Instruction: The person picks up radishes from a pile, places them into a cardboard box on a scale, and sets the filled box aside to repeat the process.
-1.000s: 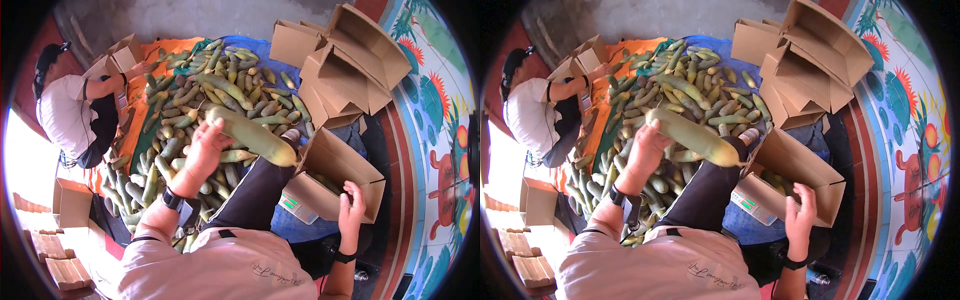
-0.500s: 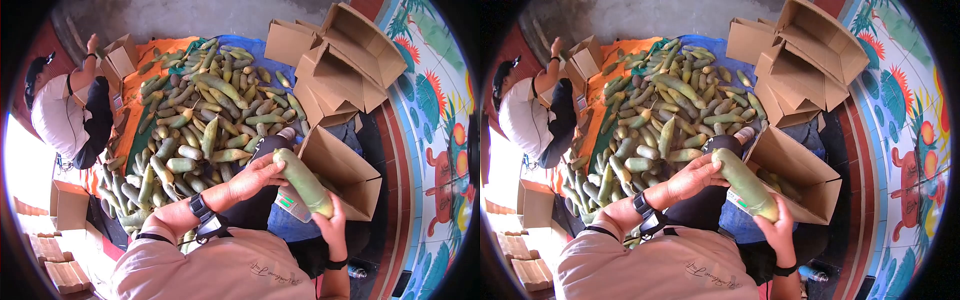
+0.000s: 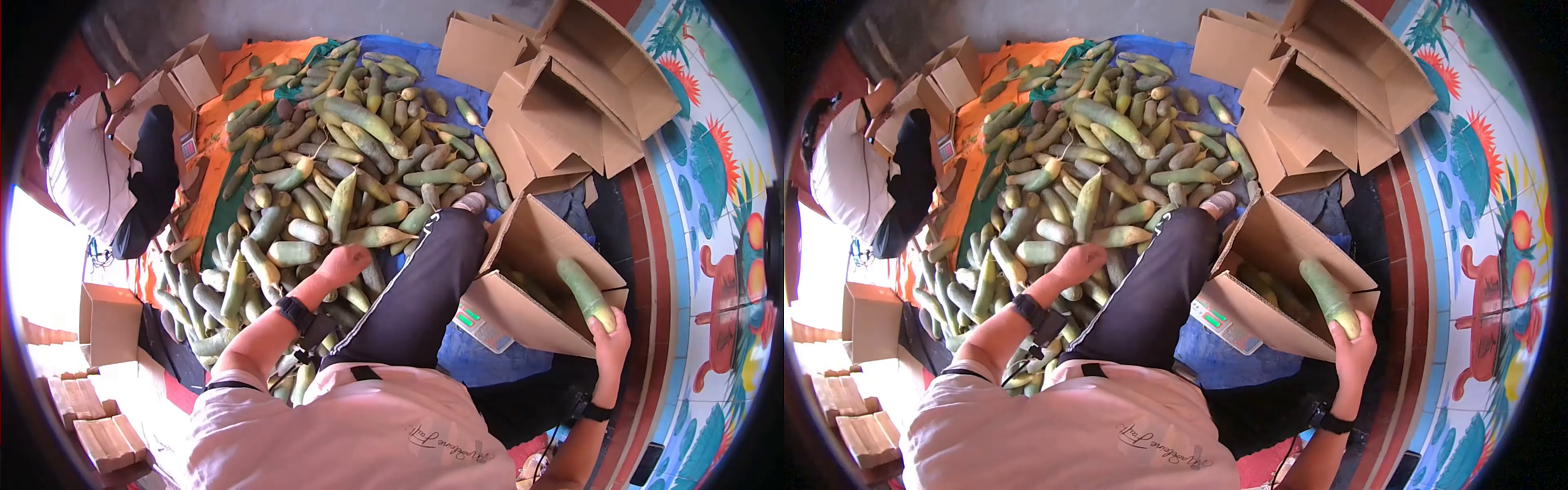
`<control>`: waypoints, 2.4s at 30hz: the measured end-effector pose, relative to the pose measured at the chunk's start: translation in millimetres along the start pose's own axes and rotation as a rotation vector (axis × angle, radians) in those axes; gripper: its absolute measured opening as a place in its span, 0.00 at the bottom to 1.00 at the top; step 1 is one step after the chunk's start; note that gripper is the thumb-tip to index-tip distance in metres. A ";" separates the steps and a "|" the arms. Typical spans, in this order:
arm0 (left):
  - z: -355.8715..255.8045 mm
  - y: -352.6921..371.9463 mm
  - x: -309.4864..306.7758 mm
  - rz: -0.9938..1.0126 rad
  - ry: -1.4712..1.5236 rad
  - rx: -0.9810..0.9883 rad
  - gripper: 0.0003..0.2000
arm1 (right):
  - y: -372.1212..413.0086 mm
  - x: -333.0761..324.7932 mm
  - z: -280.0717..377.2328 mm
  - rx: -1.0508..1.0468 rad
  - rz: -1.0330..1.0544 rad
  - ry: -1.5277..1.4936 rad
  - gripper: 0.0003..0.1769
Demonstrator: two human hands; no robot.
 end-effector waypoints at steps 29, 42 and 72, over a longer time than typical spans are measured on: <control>99.8 46.3 87.9 0.416 -0.993 -0.071 0.19 | -10.9 62.2 -46.3 -0.039 0.067 -0.026 0.11; 116.5 44.4 71.1 0.227 -0.895 -0.009 0.20 | -9.9 64.0 -44.0 -0.072 0.034 0.005 0.10; -153.9 41.8 -113.3 -0.025 1.233 0.274 0.26 | 48.9 70.5 115.9 -0.573 0.265 -0.273 0.33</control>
Point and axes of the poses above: each hand's wrist, its own y-axis away from the middle knuckle, its own x-axis out of the palm, z = x × y, the point moved 1 cm from there along -y, towards the middle knuckle, and after that the axes turned 13 degrees about -y, right-handed, at the moved point
